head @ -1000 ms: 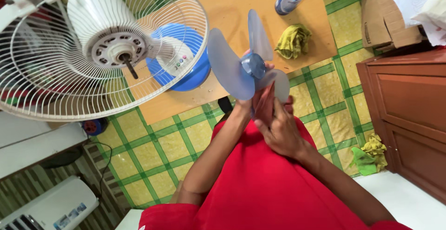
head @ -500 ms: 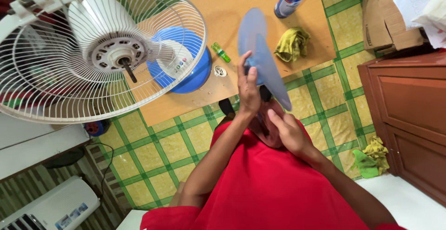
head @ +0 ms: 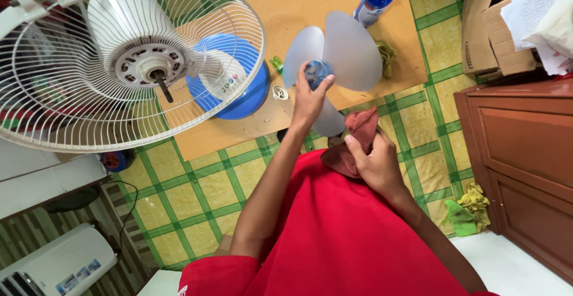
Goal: The person cleans a detached three-blade fan propeller using a spray bottle and a cloth. They spray the blades with a cleaning solution and wipe them thoroughly with a red cloth, rotating the propeller to access all surfaces. The fan cage and base are visible on the table nearby.
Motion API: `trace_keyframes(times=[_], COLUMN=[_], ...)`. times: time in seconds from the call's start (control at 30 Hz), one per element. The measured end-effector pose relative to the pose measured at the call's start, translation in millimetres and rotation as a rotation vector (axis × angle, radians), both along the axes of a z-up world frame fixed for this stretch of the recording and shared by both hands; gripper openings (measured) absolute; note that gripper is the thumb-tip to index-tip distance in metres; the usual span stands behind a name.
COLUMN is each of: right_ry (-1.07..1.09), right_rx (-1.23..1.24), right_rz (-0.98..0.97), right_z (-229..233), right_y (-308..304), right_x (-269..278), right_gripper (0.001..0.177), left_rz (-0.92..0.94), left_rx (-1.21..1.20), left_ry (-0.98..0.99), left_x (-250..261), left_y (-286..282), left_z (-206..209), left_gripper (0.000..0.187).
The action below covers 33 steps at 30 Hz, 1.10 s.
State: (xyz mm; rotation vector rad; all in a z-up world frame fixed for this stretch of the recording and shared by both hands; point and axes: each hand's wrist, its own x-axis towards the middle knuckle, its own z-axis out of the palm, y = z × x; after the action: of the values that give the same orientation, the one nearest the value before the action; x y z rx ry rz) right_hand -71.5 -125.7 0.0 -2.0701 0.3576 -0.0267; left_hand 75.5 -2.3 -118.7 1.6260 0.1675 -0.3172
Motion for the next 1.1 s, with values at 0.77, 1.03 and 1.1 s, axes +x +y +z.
trace_keyframes(times=[0.77, 1.03, 1.1], right_ry=[0.185, 0.248, 0.278], right_rx=[-0.165, -0.144, -0.122], right_rz=[-0.166, -0.094, -0.096], right_z=[-62.1, -88.2, -92.0], right_y=[-94.0, -97.7, -100.2], right_x=[21.4, 43.6, 49.7], right_gripper=[0.042, 0.038, 0.037], left_rz=[0.097, 0.067, 0.042], left_rx=[0.906, 0.848, 0.83], left_ry=[0.02, 0.024, 0.002], left_x=[93.6, 107.2, 106.4], left_y=[-31.4, -40.6, -40.3], left_z=[-90.5, -105.6, -108.5], left_gripper=[0.101, 0.103, 0.102])
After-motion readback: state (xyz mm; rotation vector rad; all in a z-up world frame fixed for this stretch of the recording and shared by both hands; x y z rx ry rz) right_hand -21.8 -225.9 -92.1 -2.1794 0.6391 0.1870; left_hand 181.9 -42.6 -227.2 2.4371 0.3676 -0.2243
